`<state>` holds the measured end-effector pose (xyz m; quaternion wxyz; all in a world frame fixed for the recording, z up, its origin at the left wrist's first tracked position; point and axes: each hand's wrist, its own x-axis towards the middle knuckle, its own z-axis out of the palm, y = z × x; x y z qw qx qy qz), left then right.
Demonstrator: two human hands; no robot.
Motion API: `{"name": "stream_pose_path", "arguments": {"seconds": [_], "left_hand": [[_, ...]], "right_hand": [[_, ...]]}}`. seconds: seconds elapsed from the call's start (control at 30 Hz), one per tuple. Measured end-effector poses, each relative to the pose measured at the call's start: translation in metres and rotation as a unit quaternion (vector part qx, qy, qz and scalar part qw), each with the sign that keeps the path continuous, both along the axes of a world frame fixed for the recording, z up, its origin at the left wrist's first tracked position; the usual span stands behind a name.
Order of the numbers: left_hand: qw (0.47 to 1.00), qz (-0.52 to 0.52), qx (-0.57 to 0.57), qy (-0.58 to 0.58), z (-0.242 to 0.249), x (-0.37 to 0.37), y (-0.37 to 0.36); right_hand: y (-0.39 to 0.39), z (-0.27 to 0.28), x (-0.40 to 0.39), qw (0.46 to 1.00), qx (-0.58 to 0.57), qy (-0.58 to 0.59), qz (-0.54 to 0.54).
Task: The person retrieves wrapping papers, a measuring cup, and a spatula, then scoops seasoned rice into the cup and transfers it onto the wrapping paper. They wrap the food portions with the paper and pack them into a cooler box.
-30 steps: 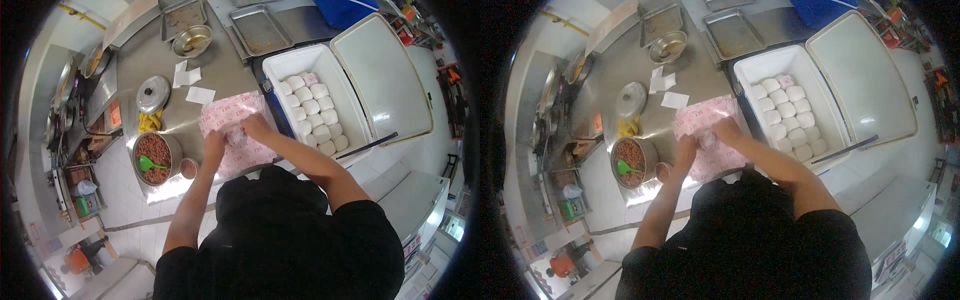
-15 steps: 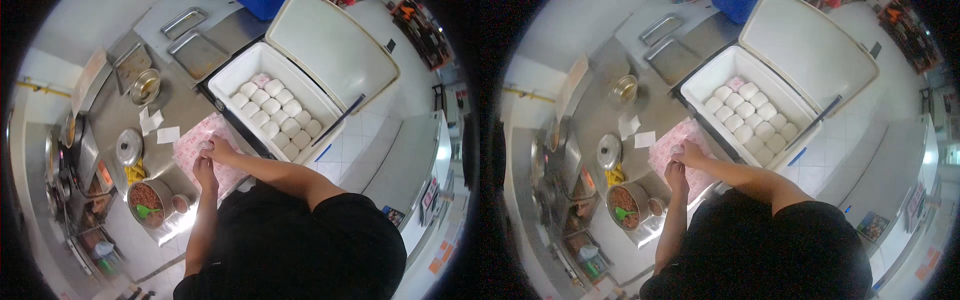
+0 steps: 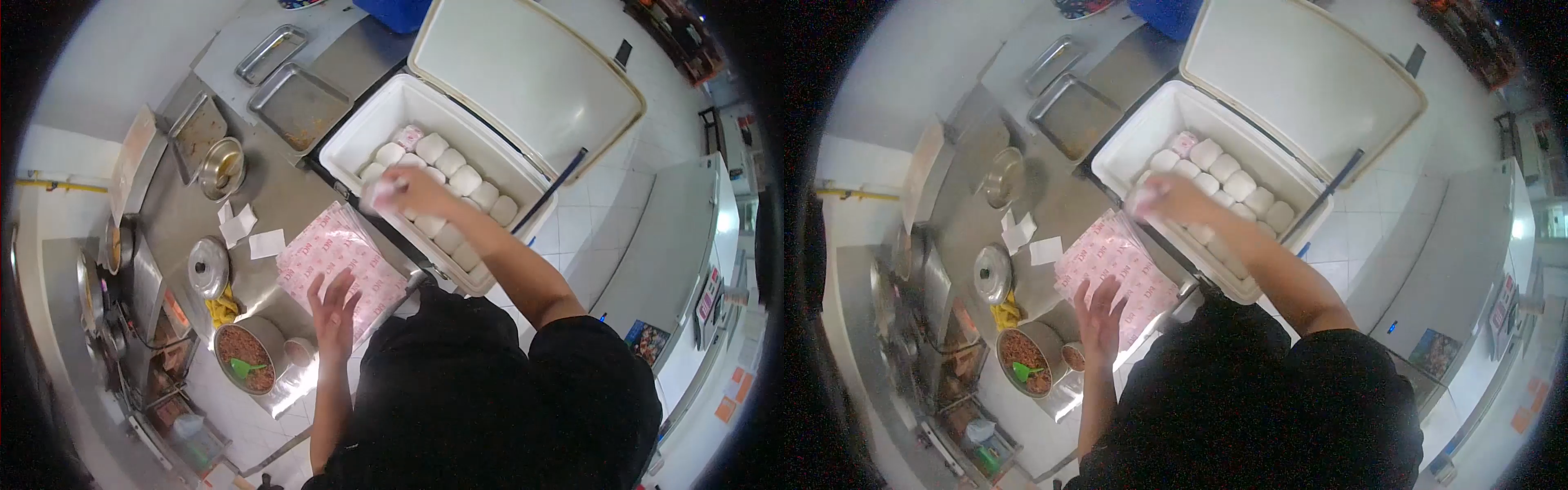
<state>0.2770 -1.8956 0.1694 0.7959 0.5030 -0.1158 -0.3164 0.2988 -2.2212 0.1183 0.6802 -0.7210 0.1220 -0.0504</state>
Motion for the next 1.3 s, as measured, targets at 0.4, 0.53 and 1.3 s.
{"name": "stream_pose_path", "arguments": {"seconds": [0.4,0.53,1.3], "left_hand": [[0.745,0.276,0.564,-0.224,-0.074,-0.096,0.153],[0.649,0.381,0.622,-0.216,-0.138,-0.091,0.182],[0.689,0.047,0.566,-0.450,-0.104,0.031,0.071]], "right_hand": [[-0.049,-0.150,0.146,0.982,-0.166,0.088,0.011],[-0.037,-0.150,0.150,0.924,-0.376,0.063,0.001],[0.000,-0.078,0.073,0.947,-0.216,-0.105,-0.213]]}}
